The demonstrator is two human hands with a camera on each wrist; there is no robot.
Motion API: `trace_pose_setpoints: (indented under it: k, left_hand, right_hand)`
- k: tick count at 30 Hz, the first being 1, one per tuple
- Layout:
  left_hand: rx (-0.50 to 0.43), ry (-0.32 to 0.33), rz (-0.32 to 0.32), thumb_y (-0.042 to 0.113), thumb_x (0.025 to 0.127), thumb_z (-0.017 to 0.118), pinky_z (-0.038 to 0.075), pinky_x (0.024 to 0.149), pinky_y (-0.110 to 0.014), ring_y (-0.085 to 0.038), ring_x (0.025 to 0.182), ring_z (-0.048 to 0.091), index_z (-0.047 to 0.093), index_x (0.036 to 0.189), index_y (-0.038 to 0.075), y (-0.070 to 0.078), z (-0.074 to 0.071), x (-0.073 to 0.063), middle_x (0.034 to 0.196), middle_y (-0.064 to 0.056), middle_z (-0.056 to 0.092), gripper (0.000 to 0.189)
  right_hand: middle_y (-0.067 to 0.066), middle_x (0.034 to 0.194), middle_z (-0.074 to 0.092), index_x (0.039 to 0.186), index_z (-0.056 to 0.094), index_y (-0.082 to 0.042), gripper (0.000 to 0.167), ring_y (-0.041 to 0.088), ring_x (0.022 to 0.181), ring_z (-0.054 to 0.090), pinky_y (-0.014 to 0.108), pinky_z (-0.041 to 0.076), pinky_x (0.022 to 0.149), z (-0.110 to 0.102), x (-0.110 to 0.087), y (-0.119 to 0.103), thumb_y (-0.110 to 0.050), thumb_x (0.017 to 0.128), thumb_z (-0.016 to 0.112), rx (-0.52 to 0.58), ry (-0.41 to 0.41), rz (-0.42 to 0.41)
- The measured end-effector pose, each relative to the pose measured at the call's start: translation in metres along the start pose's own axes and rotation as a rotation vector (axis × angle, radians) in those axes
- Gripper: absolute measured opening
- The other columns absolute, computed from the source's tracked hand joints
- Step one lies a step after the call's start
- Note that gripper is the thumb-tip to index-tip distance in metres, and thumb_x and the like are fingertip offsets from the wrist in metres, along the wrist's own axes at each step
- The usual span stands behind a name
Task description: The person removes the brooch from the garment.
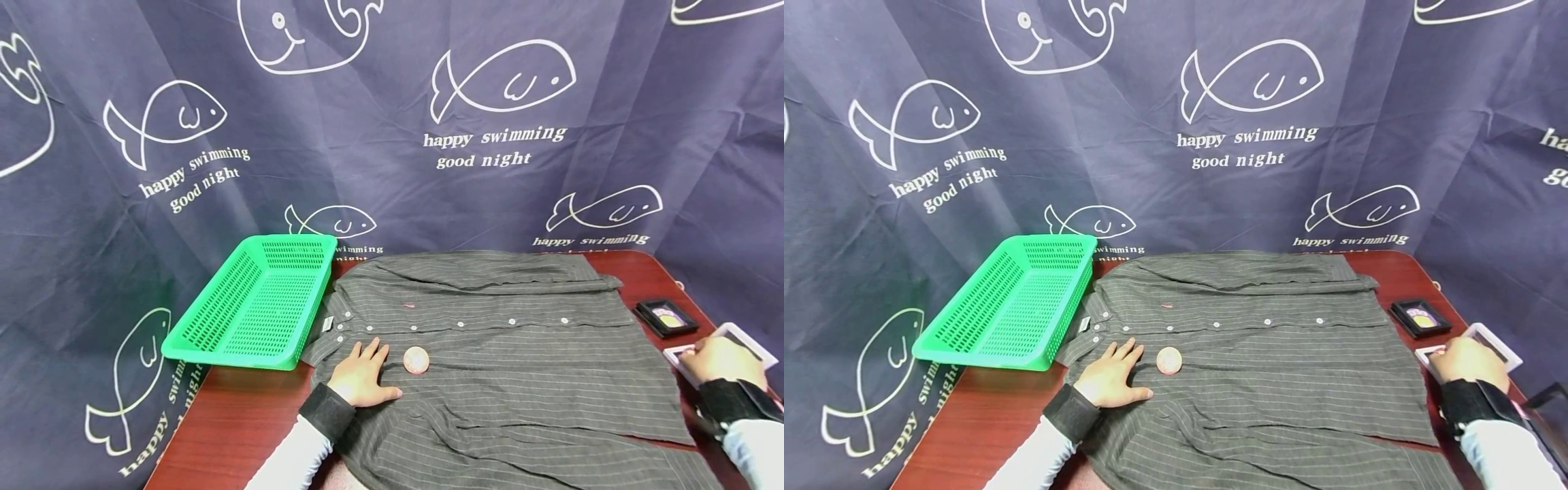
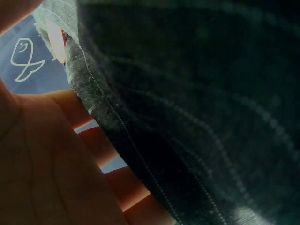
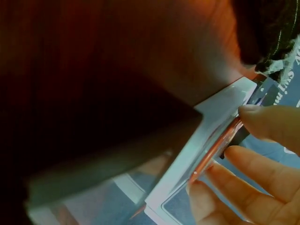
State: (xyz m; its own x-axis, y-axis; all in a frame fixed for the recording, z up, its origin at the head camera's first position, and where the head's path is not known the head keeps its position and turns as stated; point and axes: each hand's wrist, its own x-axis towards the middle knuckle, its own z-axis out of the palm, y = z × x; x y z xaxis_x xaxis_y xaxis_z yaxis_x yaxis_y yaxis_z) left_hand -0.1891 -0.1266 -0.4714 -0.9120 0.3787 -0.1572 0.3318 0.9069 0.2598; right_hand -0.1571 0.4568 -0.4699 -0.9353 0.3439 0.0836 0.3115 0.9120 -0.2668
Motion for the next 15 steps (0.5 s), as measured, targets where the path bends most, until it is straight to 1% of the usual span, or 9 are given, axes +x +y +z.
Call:
trace_pose_setpoints:
  k: [8,10,12,15]
  left_hand:
    - [0.001,0.002,-0.001,0.058,0.077,0.07,0.042,0.103,-0.061,-0.048,0.14,0.035,0.046,0.146,0.01,-0.001,0.002,0.001,0.155,-0.014,0.039,0.087]
    - [0.001,0.001,-0.002,0.058,0.077,0.07,0.042,0.103,-0.061,-0.048,0.14,0.035,0.046,0.146,0.01,-0.001,0.001,0.001,0.155,-0.014,0.039,0.087]
    - [-0.001,0.0,-0.003,0.057,0.077,0.07,0.042,0.103,-0.061,-0.048,0.14,0.035,0.046,0.146,0.01,-0.001,0.001,0.002,0.155,-0.014,0.038,0.087]
    - [-0.003,-0.003,-0.005,0.057,0.077,0.07,0.041,0.103,-0.061,-0.049,0.14,0.034,0.046,0.146,0.01,-0.001,0.001,0.002,0.156,-0.014,0.038,0.087]
  right_hand:
    - [0.035,0.081,0.063,0.064,0.065,0.0,0.021,0.048,0.061,0.056,0.054,0.04,0.049,0.0,0.004,0.006,-0.014,0.078,0.057,0.009,-0.029,-0.012]
    - [0.033,0.078,0.064,0.063,0.064,-0.001,0.022,0.046,0.059,0.056,0.052,0.04,0.048,0.0,0.005,0.007,-0.014,0.079,0.057,0.008,-0.018,-0.02]
    - [0.032,0.077,0.064,0.065,0.065,0.001,0.021,0.044,0.058,0.057,0.049,0.04,0.046,-0.002,0.005,0.006,-0.014,0.078,0.059,0.015,0.009,-0.021]
    - [0.034,0.081,0.063,0.076,0.065,0.008,0.022,0.047,0.063,0.057,0.05,0.04,0.049,-0.011,0.004,0.003,-0.013,0.078,0.059,0.027,0.053,-0.02]
